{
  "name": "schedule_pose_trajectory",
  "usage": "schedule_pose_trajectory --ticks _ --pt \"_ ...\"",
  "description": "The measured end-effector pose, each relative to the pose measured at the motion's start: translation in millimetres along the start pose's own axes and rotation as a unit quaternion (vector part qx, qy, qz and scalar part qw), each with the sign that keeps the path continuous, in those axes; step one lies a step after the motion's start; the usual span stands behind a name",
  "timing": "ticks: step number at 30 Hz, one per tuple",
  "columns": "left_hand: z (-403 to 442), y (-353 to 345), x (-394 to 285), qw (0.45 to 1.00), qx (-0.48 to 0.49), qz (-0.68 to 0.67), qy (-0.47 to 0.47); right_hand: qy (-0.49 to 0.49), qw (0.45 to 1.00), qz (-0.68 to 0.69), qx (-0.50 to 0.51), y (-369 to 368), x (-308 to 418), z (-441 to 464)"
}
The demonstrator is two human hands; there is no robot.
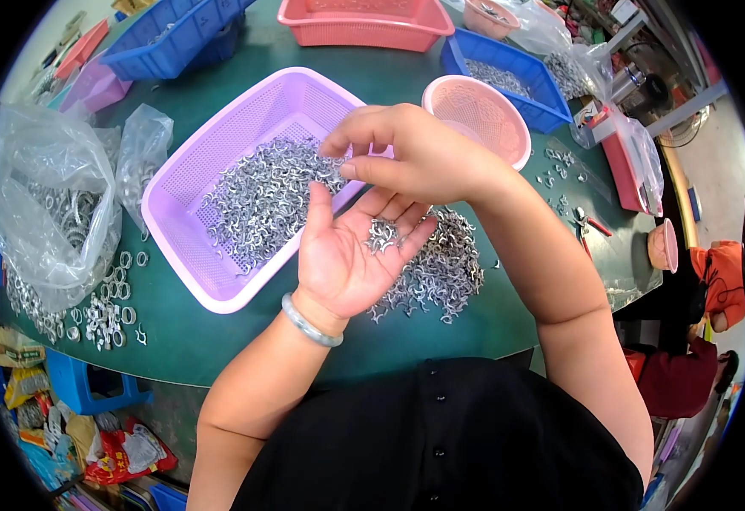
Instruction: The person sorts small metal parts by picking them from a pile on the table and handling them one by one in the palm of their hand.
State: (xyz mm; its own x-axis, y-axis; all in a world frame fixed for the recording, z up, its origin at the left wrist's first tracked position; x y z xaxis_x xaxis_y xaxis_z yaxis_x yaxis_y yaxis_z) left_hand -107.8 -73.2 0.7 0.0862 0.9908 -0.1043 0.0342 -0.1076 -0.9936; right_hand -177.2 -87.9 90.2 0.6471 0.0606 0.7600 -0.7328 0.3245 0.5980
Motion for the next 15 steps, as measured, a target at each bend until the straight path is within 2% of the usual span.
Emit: schedule_pose_trajectory --ticks 1,4,7,9,12,15 --pt "-0.2 0.0 0.0 1.000 -0.009 -0.003 -0.002 0.087 0.995 -0.039 -0.043 3.2 9.9 -0.3" --pt "-0.6 -2.8 0.1 1.000 -0.012 -0.014 -0.007 -0.133 0.989 0.056 0.019 4.6 1.9 -14.1" --pt "0.0 -3.1 -1.6 0.998 0.044 -0.034 -0.004 -0.045 0.993 -0.037 0.101 -1.6 13.9 -23.4" --pt "-0.2 -3.6 -1.6 0.993 0.099 -0.056 0.006 0.016 0.995 -0.048 0.086 -5.3 15.2 -28.5" --pt "-1.2 2.0 -0.8 0.999 0.036 -0.008 0.002 0.046 0.990 -0.092 0.095 -10.9 20.1 -32.4" --pt "-0.8 5.0 -1.1 0.998 0.053 -0.016 0.005 0.057 0.989 -0.109 0.081 -11.5 16.0 -33.3"
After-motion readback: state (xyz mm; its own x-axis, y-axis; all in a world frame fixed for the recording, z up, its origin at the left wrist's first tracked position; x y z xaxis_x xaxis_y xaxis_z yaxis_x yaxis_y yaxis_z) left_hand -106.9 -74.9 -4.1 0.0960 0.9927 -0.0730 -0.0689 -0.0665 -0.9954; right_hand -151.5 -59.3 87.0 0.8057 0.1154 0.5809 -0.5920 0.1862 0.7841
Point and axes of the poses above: each hand's wrist, its own z-axis towards the middle knuckle, its own y-axis out of the back of the hand, x = y × z, the point moved 8 cm from there along z, towards the middle knuckle, and after that the axes turned 4 degrees about z, right-handed, at the moved point
